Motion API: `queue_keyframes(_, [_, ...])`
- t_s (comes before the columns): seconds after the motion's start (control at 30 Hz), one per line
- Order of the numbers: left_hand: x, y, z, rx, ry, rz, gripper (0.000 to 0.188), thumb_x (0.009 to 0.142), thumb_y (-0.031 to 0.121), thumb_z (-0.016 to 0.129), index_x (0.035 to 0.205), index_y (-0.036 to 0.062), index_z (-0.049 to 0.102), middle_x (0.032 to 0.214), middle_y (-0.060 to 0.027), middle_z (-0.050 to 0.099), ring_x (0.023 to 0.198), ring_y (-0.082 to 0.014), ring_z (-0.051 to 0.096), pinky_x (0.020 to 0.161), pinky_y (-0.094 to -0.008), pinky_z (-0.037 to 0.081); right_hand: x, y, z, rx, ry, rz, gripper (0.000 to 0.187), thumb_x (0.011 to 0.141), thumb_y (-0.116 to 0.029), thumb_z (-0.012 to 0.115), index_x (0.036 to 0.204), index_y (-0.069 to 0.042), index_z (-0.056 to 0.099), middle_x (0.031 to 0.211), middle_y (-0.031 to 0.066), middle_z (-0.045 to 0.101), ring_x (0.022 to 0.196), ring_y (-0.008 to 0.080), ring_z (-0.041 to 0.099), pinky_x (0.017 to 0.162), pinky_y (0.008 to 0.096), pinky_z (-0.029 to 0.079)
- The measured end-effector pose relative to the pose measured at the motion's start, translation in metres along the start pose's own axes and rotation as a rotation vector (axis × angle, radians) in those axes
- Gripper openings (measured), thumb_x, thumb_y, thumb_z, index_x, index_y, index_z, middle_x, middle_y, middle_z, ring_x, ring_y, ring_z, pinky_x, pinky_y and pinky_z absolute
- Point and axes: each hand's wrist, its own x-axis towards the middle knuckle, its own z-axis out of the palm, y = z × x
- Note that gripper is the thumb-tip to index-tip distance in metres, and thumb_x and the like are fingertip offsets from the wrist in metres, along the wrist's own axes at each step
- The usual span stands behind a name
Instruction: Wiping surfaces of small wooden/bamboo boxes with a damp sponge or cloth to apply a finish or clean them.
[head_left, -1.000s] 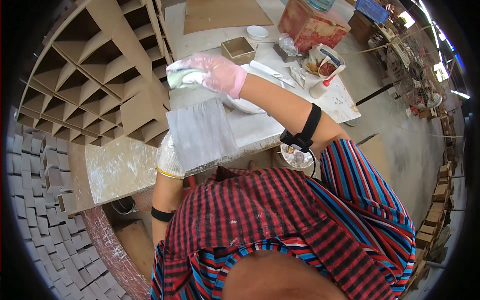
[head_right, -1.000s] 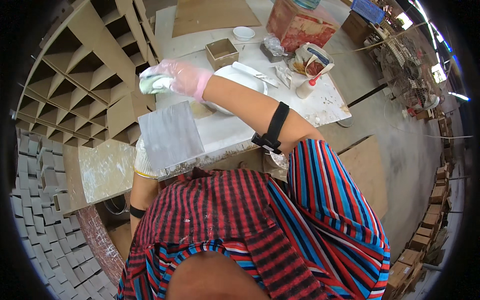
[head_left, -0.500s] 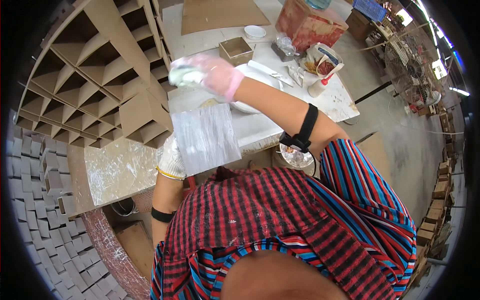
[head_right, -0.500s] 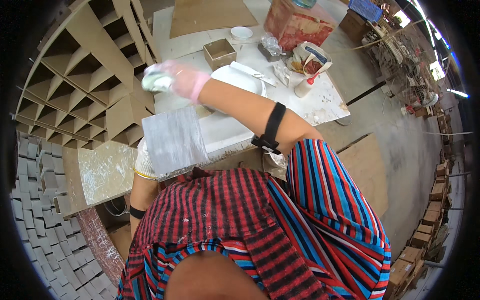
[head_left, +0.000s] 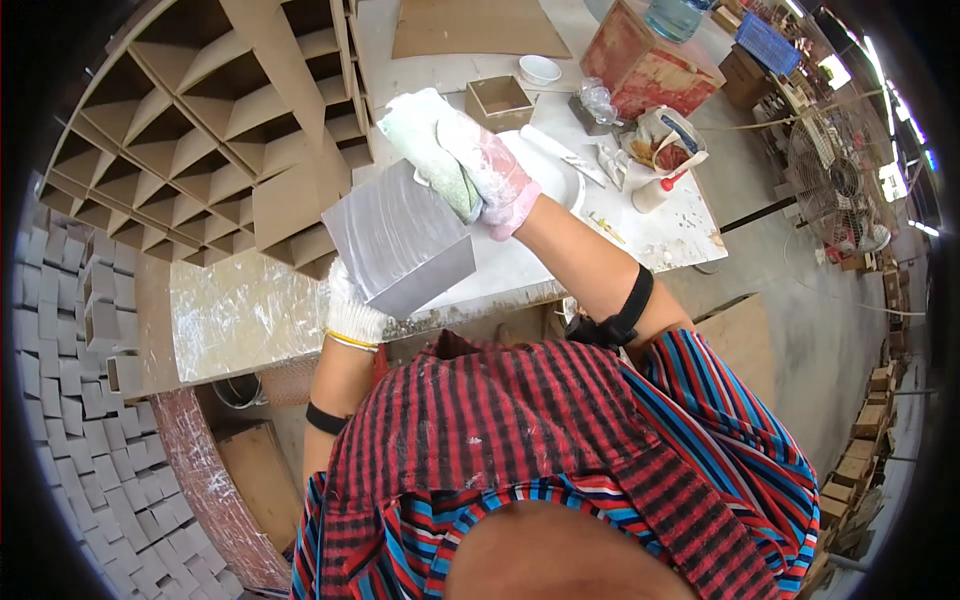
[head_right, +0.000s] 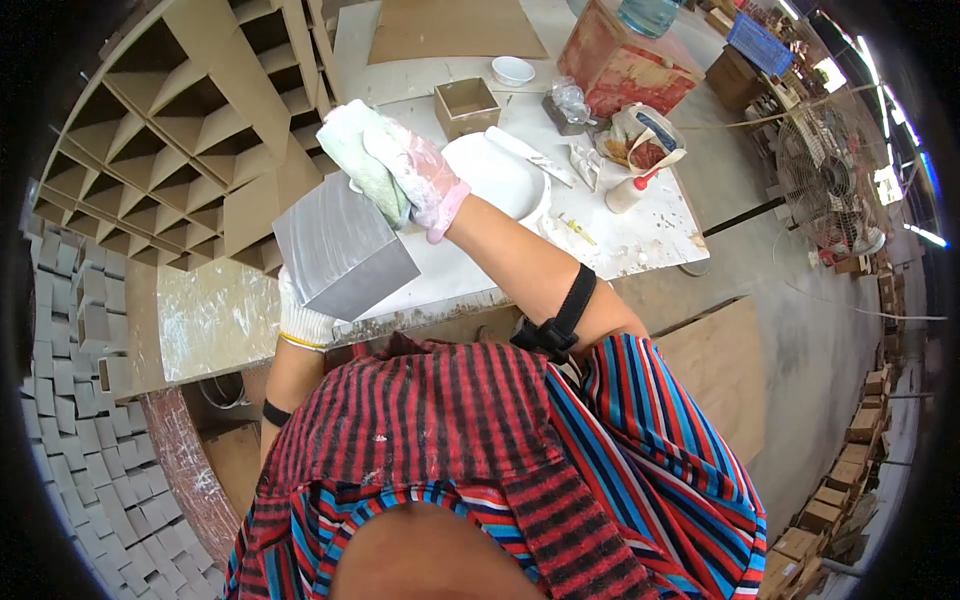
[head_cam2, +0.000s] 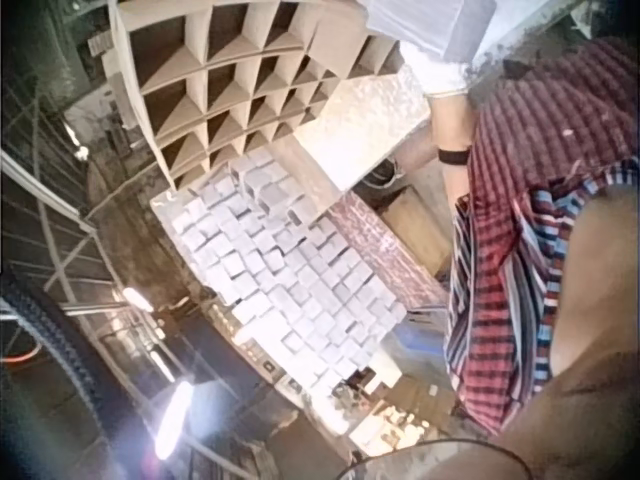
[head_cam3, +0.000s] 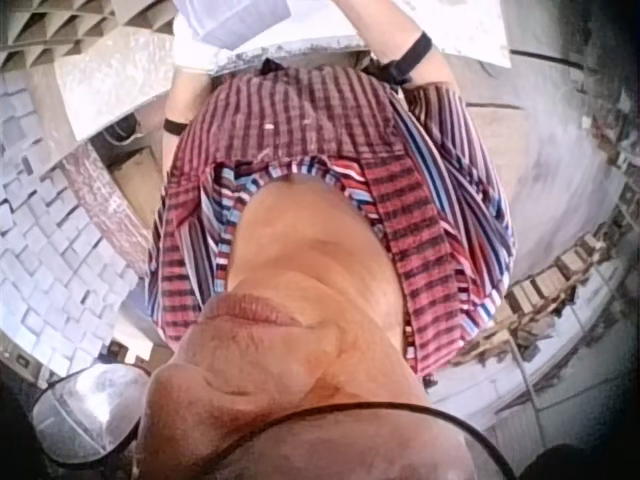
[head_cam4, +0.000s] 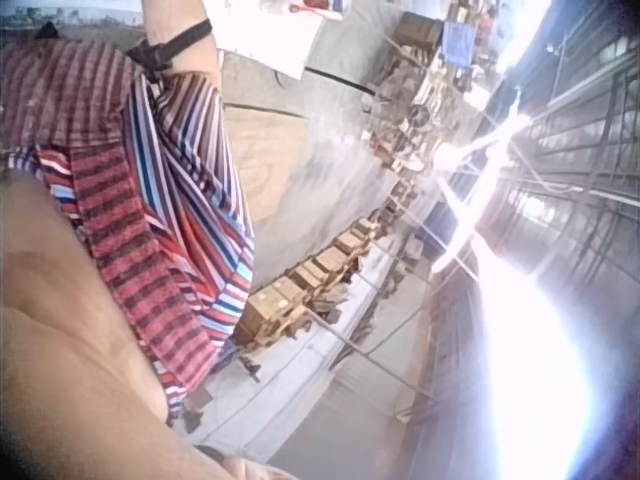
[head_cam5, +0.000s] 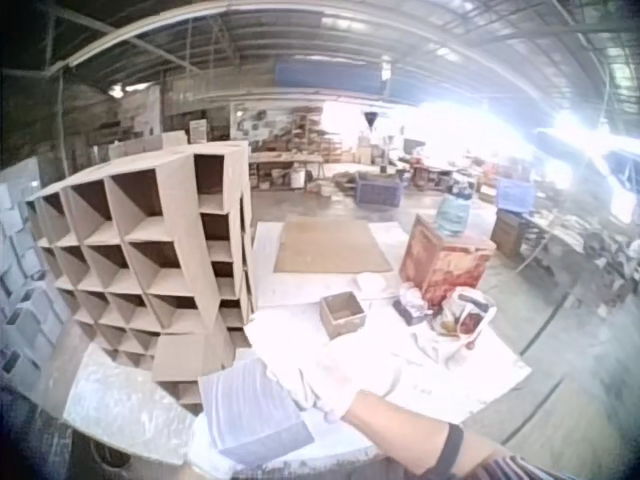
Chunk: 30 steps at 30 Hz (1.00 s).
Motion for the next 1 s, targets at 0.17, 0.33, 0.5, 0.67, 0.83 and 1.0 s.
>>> queue_keyframes(0.17, [0.006, -0.001, 0.001, -0.033, 0.008, 0.095, 0.038, 0.09, 0.032, 0.047, 0.113, 0.0022, 0.054, 0.107, -0.0142, 0.059, 0.097, -0.0288, 0.058, 0.084, -0.0399, 0.049, 0.003, -0.033, 0.024, -0.829, -0.222, -0.488, 0.039, 0.083, -0.023, 0.056, 0.12, -0.009, 0.052, 0.106, 0.0122, 0.061, 0.098, 0.0266, 0.057, 0.086, 0.0341, 0.043])
queue_keyframes(0.33, [0.021, 0.013, 0.0, 0.513, -0.112, 0.298, 0.037, 0.087, 0.034, 0.052, 0.112, 0.0067, 0.055, 0.107, -0.0113, 0.06, 0.098, -0.0267, 0.058, 0.086, -0.0389, 0.048, -0.011, -0.026, 0.045, -0.896, -0.537, -0.441, 0.05, 0.079, -0.026, 0.063, 0.125, -0.011, 0.051, 0.118, 0.0114, 0.055, 0.106, 0.029, 0.053, 0.092, 0.0381, 0.041])
queue_keyframes(0.5, [0.007, 0.016, 0.009, 0.366, -0.131, 0.125, 0.038, 0.083, 0.036, 0.054, 0.113, 0.0125, 0.057, 0.11, -0.0104, 0.06, 0.098, -0.026, 0.058, 0.087, -0.0377, 0.046, -0.047, -0.013, 0.05, -0.779, -0.595, -0.643, 0.049, 0.083, -0.029, 0.055, 0.13, -0.016, 0.046, 0.114, 0.0119, 0.055, 0.1, 0.031, 0.054, 0.088, 0.0403, 0.042])
queue_keyframes(0.67, [0.008, 0.04, 0.029, 1.435, -0.374, 0.475, 0.041, 0.079, 0.038, 0.056, 0.115, 0.0183, 0.058, 0.112, -0.0094, 0.06, 0.099, -0.0253, 0.059, 0.088, -0.0365, 0.045, -0.024, -0.013, 0.031, -0.68, -0.576, -0.637, 0.057, 0.084, -0.045, 0.046, 0.13, -0.011, 0.046, 0.117, 0.0129, 0.054, 0.101, 0.0312, 0.054, 0.088, 0.0402, 0.041])
queue_keyframes(0.83, [-0.013, 0.018, -0.004, 1.941, -0.242, 0.792, 0.037, 0.087, 0.033, 0.05, 0.117, 0.0117, 0.058, 0.113, -0.0108, 0.06, 0.097, -0.024, 0.06, 0.091, -0.0378, 0.045, -0.033, -0.017, 0.047, -0.743, -0.756, -0.712, 0.052, 0.086, -0.038, 0.053, 0.133, -0.016, 0.043, 0.113, 0.0123, 0.055, 0.102, 0.0315, 0.053, 0.088, 0.0404, 0.041])
queue_keyframes(1.0, [-0.003, 0.005, -0.008, 0.47, -0.187, 0.068, 0.037, 0.09, 0.032, 0.048, 0.117, 0.0072, 0.056, 0.111, -0.0115, 0.06, 0.096, -0.0238, 0.06, 0.087, -0.0382, 0.047, -0.003, -0.009, 0.057, -0.878, -0.719, -0.674, 0.05, 0.084, -0.017, 0.058, 0.132, -0.014, 0.044, 0.108, 0.0088, 0.056, 0.099, 0.0256, 0.055, 0.089, 0.0347, 0.043])
